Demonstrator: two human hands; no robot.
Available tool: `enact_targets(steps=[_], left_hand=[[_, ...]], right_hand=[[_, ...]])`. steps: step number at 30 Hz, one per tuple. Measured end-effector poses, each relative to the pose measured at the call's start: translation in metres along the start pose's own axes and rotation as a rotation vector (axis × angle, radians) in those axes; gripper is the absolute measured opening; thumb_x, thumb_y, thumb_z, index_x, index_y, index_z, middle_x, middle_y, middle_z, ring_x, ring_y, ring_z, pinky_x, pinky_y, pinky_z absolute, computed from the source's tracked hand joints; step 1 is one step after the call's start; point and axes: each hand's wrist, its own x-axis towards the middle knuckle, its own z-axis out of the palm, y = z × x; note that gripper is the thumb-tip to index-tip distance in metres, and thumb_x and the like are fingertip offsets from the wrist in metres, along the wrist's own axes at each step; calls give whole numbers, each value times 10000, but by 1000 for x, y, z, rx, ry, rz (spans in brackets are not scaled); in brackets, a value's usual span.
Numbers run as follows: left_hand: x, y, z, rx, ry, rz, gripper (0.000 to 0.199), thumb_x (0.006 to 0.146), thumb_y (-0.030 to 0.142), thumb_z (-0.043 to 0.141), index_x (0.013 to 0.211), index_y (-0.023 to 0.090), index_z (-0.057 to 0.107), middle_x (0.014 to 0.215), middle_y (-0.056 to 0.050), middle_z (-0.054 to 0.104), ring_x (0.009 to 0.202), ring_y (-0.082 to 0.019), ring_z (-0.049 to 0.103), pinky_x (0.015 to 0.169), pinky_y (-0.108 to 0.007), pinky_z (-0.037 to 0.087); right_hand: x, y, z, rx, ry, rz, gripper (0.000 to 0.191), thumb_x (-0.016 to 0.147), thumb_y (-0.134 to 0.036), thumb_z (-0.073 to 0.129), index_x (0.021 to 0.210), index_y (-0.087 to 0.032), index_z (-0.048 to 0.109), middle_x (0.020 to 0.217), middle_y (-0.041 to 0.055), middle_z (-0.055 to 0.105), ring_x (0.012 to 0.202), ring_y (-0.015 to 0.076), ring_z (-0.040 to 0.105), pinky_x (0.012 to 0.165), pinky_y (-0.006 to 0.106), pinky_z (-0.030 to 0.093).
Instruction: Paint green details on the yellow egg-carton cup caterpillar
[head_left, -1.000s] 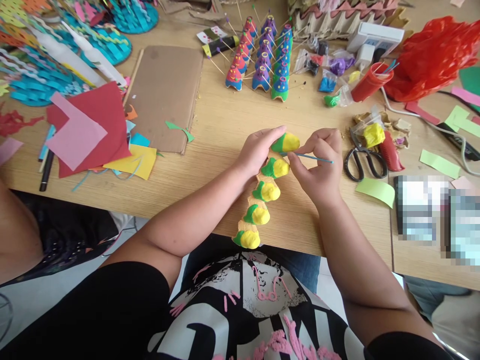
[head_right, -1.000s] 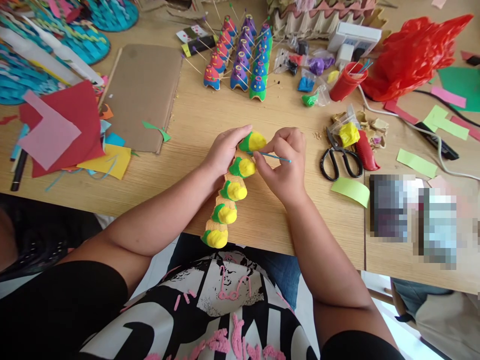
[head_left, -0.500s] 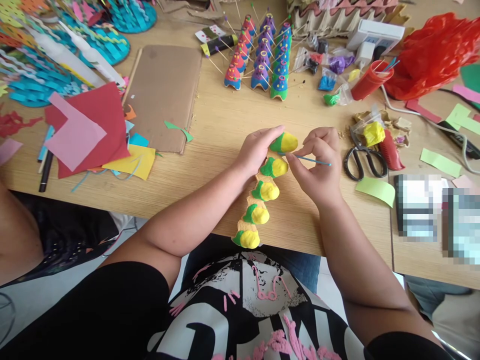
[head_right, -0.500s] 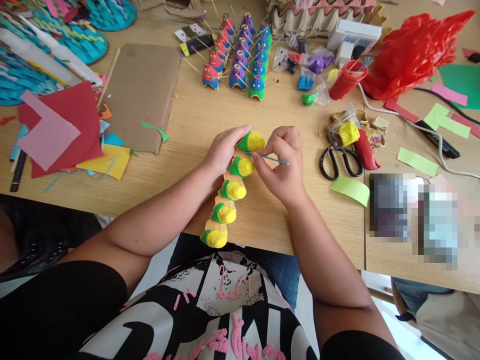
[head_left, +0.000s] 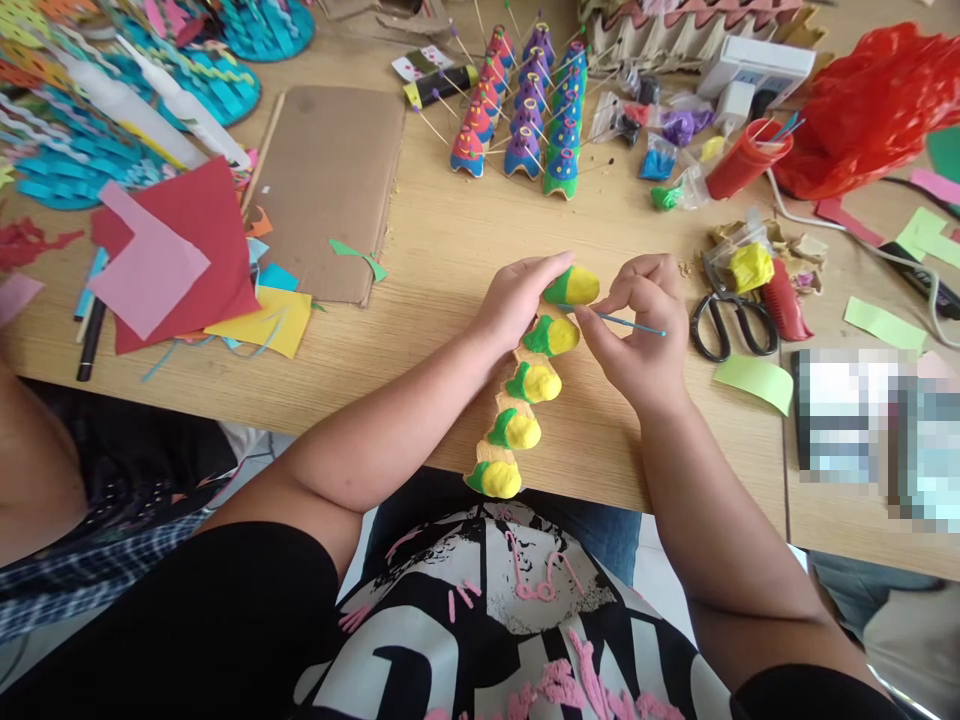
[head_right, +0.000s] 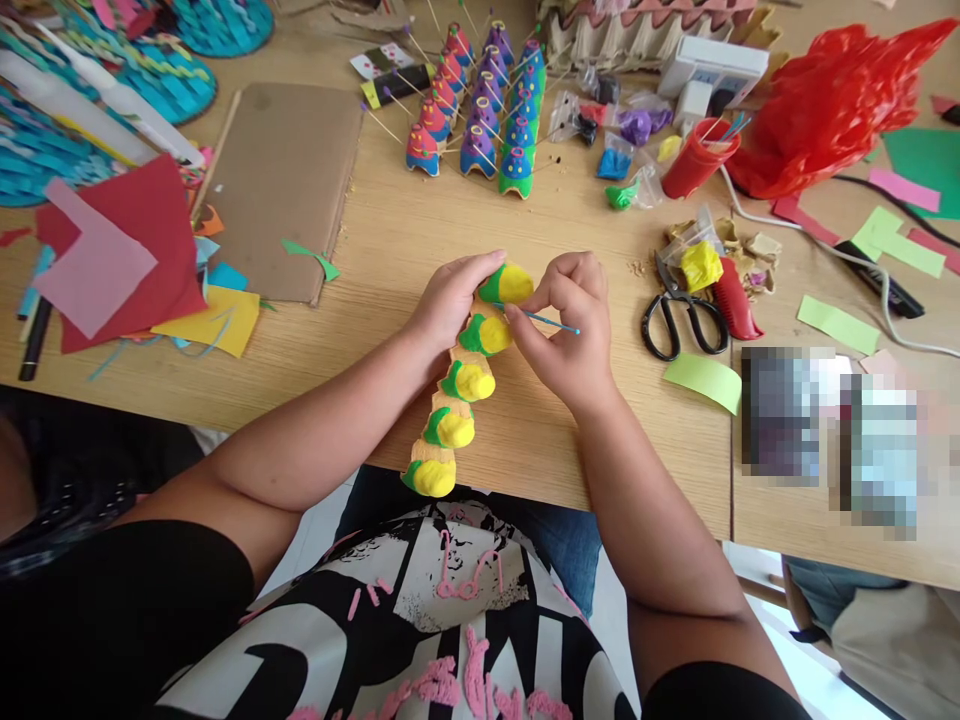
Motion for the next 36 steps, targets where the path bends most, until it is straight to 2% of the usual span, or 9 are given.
enact_targets(steps=[6, 15, 25, 31, 36], left_hand=[[0, -1, -1, -1, -18, -16, 462, 817, 591, 873, 658, 193, 700, 679, -26, 729, 629, -159, 690, 592, -262, 526], [1, -3, -2, -1, -37, 14, 460, 812, 597, 874, 671, 193, 706, 681, -22, 735, 637, -161, 695, 598, -262, 533], [-1, -1, -1, -2, -19, 1, 444, 819, 574, 877, 679, 189, 705, 695, -25, 742, 654, -162, 703, 610, -262, 540], [-1, 0, 0, -13, -15, -1, 463, 806, 584, 886, 663, 189, 693, 662, -16, 723, 643, -151, 690, 619, -256, 543], [-3, 3, 2, -22, 18, -24, 492, 811, 591, 883, 637, 196, 647, 627, 0, 685, 636, -151, 686, 617, -256, 541]], right_hand=[[0, 1, 2, 0, 27, 1, 145, 938, -354, 781, 878, -290, 666, 1067, 72, 640, 1211, 331, 627, 1120, 691, 515], [3, -4, 2, 15, 66, -17, 192, 918, -329, 806, 820, -284, 646, 961, 56, 620, 1035, 294, 656, 1031, 656, 578], [1, -1, 4, 29, 34, 15, 163, 927, -331, 786, 849, -283, 652, 1007, 59, 627, 1129, 310, 641, 1076, 656, 532], [1, -3, 3, -4, 34, 18, 194, 929, -363, 774, 828, -282, 629, 985, 51, 629, 1061, 291, 656, 1043, 629, 557], [2, -2, 0, -22, 26, 54, 201, 917, -353, 788, 815, -281, 631, 991, 56, 646, 1092, 295, 661, 1072, 632, 558]])
